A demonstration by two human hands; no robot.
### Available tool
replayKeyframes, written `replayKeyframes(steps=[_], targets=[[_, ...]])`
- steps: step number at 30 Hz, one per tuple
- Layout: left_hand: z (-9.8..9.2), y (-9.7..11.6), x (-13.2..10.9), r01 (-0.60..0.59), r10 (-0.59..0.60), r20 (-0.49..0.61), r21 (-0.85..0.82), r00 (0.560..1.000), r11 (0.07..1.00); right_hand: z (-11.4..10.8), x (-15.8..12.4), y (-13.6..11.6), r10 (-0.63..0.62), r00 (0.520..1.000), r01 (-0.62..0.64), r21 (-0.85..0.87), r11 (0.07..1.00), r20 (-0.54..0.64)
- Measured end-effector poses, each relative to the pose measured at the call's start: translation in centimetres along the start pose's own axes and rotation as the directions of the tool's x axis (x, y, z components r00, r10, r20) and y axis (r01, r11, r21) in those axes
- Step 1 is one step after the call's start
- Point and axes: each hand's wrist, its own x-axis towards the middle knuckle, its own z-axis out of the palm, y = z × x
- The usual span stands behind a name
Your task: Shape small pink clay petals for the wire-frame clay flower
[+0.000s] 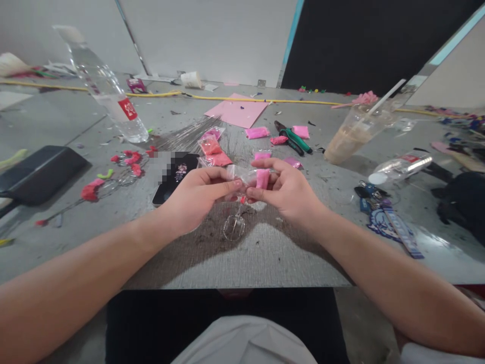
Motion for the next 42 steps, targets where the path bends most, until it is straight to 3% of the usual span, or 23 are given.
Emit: replayKeyframes(steps=[10, 14, 17, 23, 32, 38, 42], targets=[[-0.75, -0.38, 0.25, -0.03, 0.019, 0.093, 0.11, 0.995, 0.994, -0.47, 0.23, 0.38, -0.043, 0.998, 0.037, -0.103, 0.994, -0.05], [-0.7, -0.3, 0.31, -0.027, 0.022, 0.049, 0.111, 0.999, 0.993, -0.32, 0.11, 0.1, -0.013, 1.0, 0.012, -0.06, 0.998, -0.01], [-0.52, -0.06, 0.24, -0.011, 0.009, 0.02, 0.07, 1.0, 0.997, -0.27, 0.09, -0.03, 0.0, 1.0, 0.0, -0.017, 1.0, -0.018], [-0.36, 0.18, 0.13, 0.011, -0.01, 0.068, -0.017, 0.998, 1.0, -0.45, 0.22, 0.3, -0.021, 0.998, 0.019, -0.03, 0.999, -0.057], [-0.58, -0.09, 0.45, 0.002, -0.001, 0.021, -0.009, 1.0, 1.0, -0.47, 0.51, 0.26, 0.012, 0.999, -0.015, 0.082, 0.997, 0.029], [-0.5, 0.02, 0.47, 0.026, -0.022, 0.096, -0.038, 0.995, 0.999, -0.58, 0.34, 0.59, -0.028, 1.0, 0.028, 0.031, 0.999, 0.011], [-0.48, 0.04, 0.55, 0.008, -0.006, 0.057, -0.032, 0.998, 0.999, -0.56, 0.37, 0.36, -0.032, 0.999, 0.032, 0.066, 0.997, -0.002]])
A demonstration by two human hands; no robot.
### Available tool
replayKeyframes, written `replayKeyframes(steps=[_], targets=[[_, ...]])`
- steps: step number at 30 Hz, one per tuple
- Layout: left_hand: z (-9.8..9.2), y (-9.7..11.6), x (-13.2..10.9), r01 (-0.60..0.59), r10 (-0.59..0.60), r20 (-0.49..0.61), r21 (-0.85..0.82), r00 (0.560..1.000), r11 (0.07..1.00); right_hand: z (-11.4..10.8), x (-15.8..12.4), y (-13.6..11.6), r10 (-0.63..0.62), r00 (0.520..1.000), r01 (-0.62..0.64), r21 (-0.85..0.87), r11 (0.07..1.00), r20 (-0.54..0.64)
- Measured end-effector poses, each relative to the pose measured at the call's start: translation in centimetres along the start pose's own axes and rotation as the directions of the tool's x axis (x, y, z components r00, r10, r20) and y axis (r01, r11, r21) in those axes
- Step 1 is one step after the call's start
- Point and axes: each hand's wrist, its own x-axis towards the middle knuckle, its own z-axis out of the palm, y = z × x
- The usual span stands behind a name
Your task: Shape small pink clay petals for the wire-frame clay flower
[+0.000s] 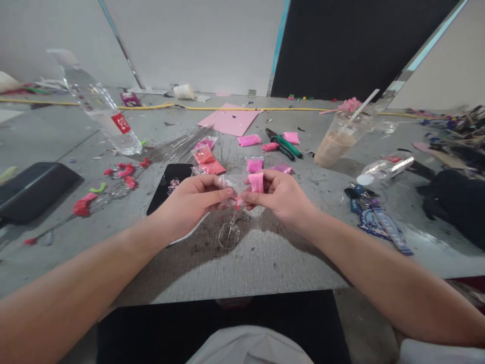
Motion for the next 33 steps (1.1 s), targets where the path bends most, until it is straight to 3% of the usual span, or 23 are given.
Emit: replayKeyframes(steps=[8, 14, 21, 28, 33], targets=[[-0.2, -0.1, 0.1, -0.011, 0.011, -0.005, 0.01, 1.0, 1.0, -0.3, 0.1, 0.6, 0.02, 0.998, -0.023, 0.042, 0.999, 0.061], [-0.7, -0.5, 0.2, -0.079, 0.068, 0.068, 0.186, 0.995, 0.979, -0.7, 0.4, 0.9, -0.076, 0.996, 0.075, -0.04, 0.996, -0.045], [-0.5, -0.5, 0.0, -0.098, 0.05, 0.148, 0.338, 0.988, 0.936, -0.4, 0.4, 0.7, 0.023, 0.999, -0.025, -0.04, 0.999, -0.036], [-0.3, -0.2, -0.1, -0.112, 0.098, 0.053, 0.435, 0.994, 0.893, -0.6, 0.5, 0.6, 0.061, 0.995, -0.066, -0.06, 0.996, -0.08], [-0.4, 0.0, -0.1, -0.091, 0.091, 0.022, 0.44, 0.996, 0.894, -1.1, 0.6, 0.9, 0.093, 0.995, -0.094, -0.06, 0.994, -0.029]])
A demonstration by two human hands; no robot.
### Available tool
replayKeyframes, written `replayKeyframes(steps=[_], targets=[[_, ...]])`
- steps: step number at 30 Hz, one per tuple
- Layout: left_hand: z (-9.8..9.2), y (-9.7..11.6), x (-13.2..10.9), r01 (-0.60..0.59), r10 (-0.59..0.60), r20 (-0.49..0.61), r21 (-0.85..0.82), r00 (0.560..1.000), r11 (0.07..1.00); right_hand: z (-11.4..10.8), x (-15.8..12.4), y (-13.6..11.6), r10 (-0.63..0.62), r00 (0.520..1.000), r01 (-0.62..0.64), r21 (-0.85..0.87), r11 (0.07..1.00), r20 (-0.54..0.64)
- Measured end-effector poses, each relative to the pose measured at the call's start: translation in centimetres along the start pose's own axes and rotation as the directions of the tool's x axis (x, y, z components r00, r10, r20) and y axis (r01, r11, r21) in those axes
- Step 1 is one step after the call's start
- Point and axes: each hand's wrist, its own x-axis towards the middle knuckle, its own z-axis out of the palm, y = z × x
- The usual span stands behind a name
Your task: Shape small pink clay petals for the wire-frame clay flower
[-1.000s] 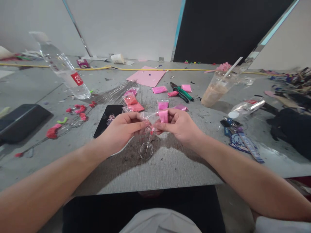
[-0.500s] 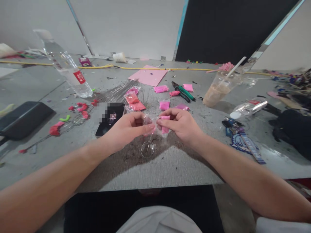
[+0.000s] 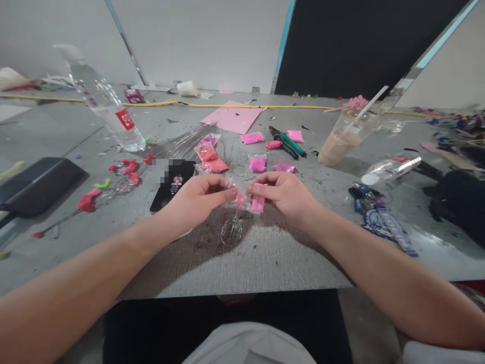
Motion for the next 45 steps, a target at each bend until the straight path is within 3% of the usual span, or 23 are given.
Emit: replayKeyframes(steps=[4, 11, 15, 19, 34, 39, 45], targets=[[-0.3, -0.2, 0.1, -0.002, 0.001, 0.01, 0.039, 1.0, 0.999, 0.1, -0.2, -0.3, 0.035, 0.998, -0.032, -0.052, 0.998, 0.061], [-0.2, -0.3, 0.2, 0.035, -0.026, 0.137, -0.069, 0.99, 0.997, 0.5, -0.8, -1.1, 0.026, 1.0, -0.026, -0.109, 0.994, -0.003], [-0.2, -0.4, 0.2, 0.012, -0.01, 0.069, -0.029, 0.998, 0.999, 0.2, -0.5, -0.7, -0.006, 1.0, 0.002, -0.151, 0.989, -0.026], [-0.3, -0.5, 0.3, -0.001, 0.001, 0.012, -0.007, 1.0, 1.0, -0.1, -0.2, -0.5, 0.008, 0.999, -0.005, -0.064, 0.998, 0.048], [-0.6, -0.9, 0.4, -0.034, 0.033, -0.026, -0.037, 0.999, 0.999, -0.1, -0.1, -0.5, -0.026, 0.998, 0.031, -0.08, 0.996, 0.06], [-0.3, -0.2, 0.3, -0.103, 0.09, -0.151, -0.085, 0.984, 0.991, 0.3, -0.7, -0.8, -0.06, 0.991, 0.091, -0.28, 0.956, 0.119], [-0.6, 0.7, -0.2, -0.112, 0.148, -0.298, 0.135, 0.943, 0.985, 0.4, -1.1, -1.1, -0.086, 0.988, 0.129, -0.387, 0.913, 0.125]])
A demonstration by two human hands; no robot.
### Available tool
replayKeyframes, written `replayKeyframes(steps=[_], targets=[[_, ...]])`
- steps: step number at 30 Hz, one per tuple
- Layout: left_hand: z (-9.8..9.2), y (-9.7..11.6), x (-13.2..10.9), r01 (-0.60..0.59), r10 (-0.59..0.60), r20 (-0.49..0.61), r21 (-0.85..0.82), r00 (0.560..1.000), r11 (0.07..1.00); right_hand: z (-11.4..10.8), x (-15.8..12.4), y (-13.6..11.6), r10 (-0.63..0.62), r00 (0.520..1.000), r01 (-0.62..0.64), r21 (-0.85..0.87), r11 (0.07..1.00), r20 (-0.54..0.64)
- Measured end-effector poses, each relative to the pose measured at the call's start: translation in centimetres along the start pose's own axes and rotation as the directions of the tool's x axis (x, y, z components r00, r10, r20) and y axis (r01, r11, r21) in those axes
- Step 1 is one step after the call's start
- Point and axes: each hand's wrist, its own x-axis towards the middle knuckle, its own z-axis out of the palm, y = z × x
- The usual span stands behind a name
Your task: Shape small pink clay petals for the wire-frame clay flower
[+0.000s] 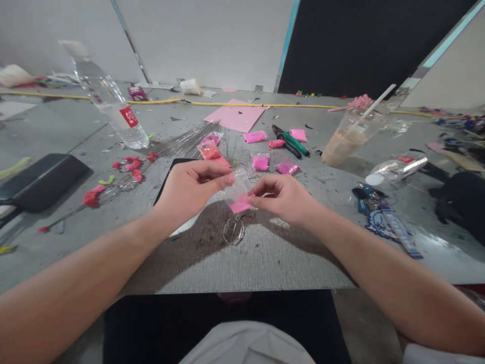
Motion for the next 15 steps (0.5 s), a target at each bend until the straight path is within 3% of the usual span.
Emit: replayKeyframes(steps=[4, 7, 11, 15], targets=[[0.0, 0.05, -0.36, -0.072, 0.064, 0.107, 0.08, 0.992, 0.994, 0.24, -0.27, -0.36, -0.067, 0.998, 0.067, 0.005, 0.998, 0.014], [0.06, -0.1, -0.37, -0.047, 0.041, 0.177, 0.026, 0.983, 0.999, 0.41, -0.45, -0.48, -0.158, 0.984, 0.163, 0.061, 0.985, -0.079], [0.04, -0.28, -0.07, -0.009, 0.022, 0.186, -0.07, 0.982, 0.997, 0.35, -0.41, -0.24, -0.183, 0.966, 0.21, 0.138, 0.968, -0.184], [0.22, -0.42, -0.14, -0.007, 0.047, 0.221, -0.18, 0.974, 0.984, 0.46, -0.31, 0.14, -0.205, 0.971, 0.227, 0.212, 0.95, -0.123]])
